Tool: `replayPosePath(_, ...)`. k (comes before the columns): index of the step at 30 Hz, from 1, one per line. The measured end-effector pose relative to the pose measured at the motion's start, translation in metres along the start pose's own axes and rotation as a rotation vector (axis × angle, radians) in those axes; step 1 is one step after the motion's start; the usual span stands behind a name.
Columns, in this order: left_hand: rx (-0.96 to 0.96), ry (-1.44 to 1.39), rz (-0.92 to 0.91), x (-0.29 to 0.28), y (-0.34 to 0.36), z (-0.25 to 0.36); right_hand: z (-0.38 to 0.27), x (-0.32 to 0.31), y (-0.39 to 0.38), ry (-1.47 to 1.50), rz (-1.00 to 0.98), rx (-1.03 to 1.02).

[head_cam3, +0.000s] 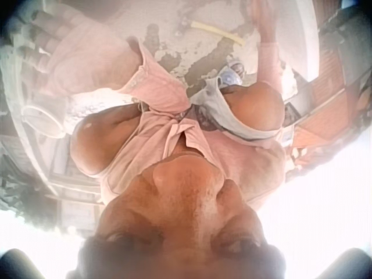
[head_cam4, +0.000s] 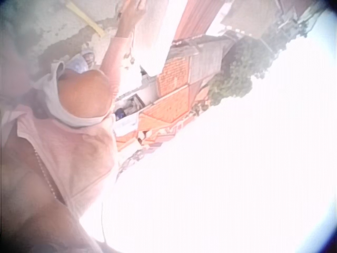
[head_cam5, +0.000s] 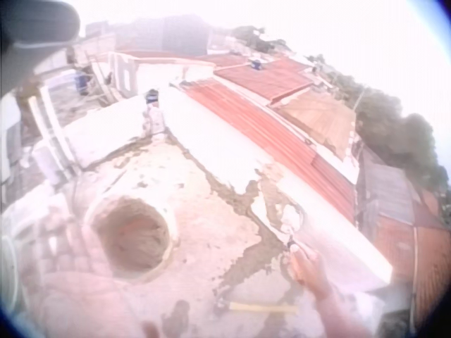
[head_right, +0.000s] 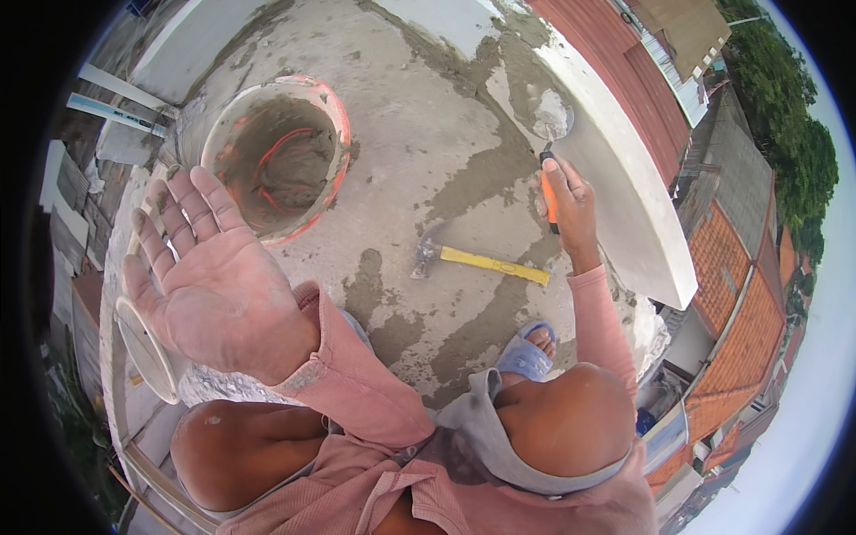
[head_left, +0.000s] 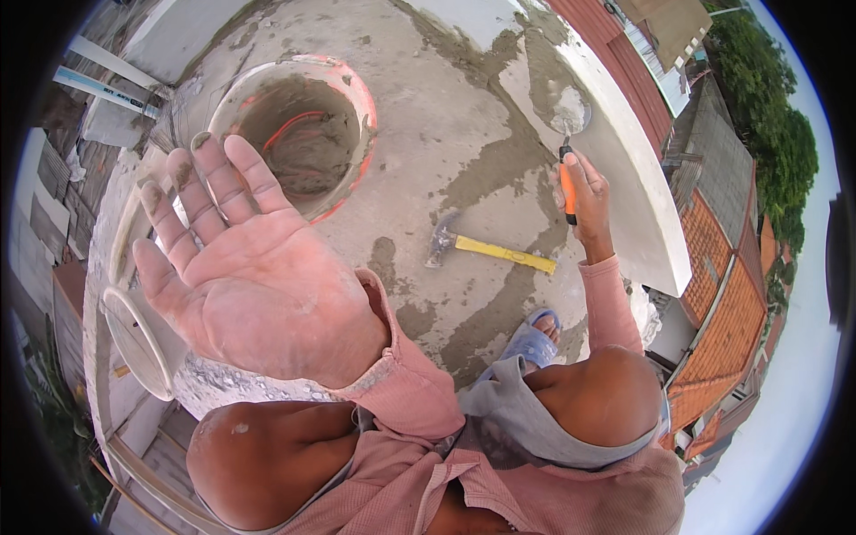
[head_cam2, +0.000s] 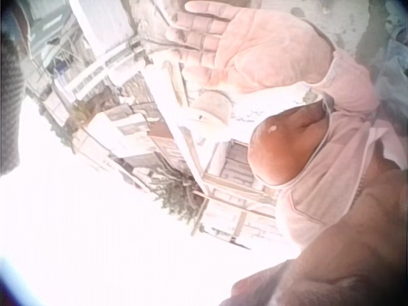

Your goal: The person spreads mortar on a wall edge using a trowel, places a large white brick onto the mortar, and taps it into place with a hammer.

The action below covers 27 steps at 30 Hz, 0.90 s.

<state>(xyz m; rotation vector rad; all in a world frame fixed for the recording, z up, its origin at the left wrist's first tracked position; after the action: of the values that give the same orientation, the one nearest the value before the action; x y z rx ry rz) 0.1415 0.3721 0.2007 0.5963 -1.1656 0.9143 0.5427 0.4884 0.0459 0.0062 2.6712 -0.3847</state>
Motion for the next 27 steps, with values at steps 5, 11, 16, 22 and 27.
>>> replayPosePath(5, 0.003, 0.014, -0.015, 0.007, -0.003, -0.003, -0.001, 0.023, 0.042, -0.028, 0.001, -0.05)
replayPosePath(11, 0.028, 0.052, -0.015, 0.001, 0.005, 0.006, 0.058, 0.028, 0.051, -0.309, 0.016, 0.04)
replayPosePath(16, -0.022, 0.053, -0.033, 0.002, 0.002, 0.0, -0.02, 0.036, 0.036, -0.784, 0.269, -0.406)
replayPosePath(22, -0.05, 0.04, -0.048, 0.008, -0.005, -0.012, -0.098, -0.014, 0.001, -0.543, 0.465, -0.371)
replayPosePath(27, -0.003, 0.12, -0.091, 0.013, -0.014, -0.02, -0.048, -0.043, -0.051, -0.287, 0.236, -0.16)
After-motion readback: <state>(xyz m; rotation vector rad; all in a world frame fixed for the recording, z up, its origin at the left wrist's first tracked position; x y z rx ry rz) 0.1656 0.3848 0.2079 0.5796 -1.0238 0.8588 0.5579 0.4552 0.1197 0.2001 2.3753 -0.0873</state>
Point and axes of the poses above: each hand's wrist, its own y-axis towards the middle knuckle, its own x-axis out of the palm, z = x × y, the point moved 8 cm from there along y, towards the middle knuckle, and after that the axes turned 13 degrees about -y, right-handed, at the moved point
